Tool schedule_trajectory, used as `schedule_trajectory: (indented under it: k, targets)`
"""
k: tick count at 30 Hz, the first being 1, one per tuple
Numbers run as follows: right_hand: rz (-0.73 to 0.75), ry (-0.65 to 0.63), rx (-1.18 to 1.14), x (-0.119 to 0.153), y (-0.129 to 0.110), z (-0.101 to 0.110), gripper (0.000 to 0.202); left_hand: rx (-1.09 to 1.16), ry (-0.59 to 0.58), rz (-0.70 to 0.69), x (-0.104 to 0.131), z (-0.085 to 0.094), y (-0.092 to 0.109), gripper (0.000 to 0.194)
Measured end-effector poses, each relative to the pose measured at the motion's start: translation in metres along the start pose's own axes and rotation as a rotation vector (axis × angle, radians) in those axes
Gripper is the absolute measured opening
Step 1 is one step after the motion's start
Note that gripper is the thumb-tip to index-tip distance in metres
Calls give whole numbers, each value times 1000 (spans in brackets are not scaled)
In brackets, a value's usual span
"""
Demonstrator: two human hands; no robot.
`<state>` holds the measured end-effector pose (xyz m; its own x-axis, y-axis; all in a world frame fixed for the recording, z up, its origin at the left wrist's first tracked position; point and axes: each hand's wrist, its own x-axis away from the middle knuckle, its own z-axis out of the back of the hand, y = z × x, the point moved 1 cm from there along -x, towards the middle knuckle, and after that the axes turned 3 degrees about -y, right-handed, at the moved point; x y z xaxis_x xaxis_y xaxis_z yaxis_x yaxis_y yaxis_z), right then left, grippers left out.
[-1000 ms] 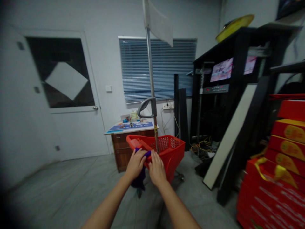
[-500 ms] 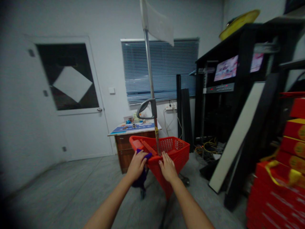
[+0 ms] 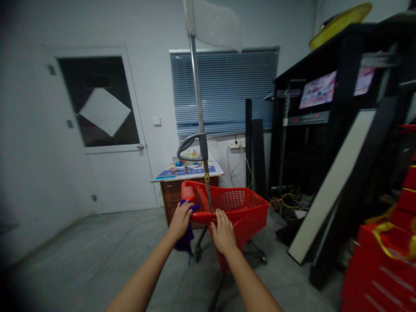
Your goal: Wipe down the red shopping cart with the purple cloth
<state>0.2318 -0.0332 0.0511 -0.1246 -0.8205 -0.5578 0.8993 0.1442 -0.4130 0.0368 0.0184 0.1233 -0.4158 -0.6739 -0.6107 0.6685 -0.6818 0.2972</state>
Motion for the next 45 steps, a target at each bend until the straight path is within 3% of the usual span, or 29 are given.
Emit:
schedule_trajectory:
  k: [4, 9, 16, 21, 24, 29, 34, 37, 41, 45]
  targets:
    - [31, 7, 24, 4, -12, -6, 56, -109, 78, -25, 16, -9, 9, 37]
    - [46, -22, 83, 4, -22, -3, 55, -210, 72, -68, 28, -14, 18, 41]
    - [90, -42, 112, 3, -31, -6, 55, -241, 201, 86, 25, -6, 3, 40]
    - [79, -50, 109, 3, -38, -8, 55, -276, 132, 6, 38, -17, 3, 49]
    - [75, -61, 113, 3, -39, -6, 56, -301, 67, -75, 36, -11, 1, 49]
    - [82, -63, 112, 4, -44, -5, 57, -366, 160, 54, 25, 0, -1, 40]
    - [43, -128, 177, 4, -50, -3, 58, -457, 168, -55, 37, -19, 0, 45]
    - [48, -160, 207, 5, -52, 3, 57, -496, 158, -131, 38, -17, -2, 47]
    - [41, -165, 216, 4, -54, 5, 57, -511, 188, -8, 26, -4, -4, 41]
    - [40, -149, 214, 3, -54, -3, 57, -518, 234, 41, 27, -10, -2, 42]
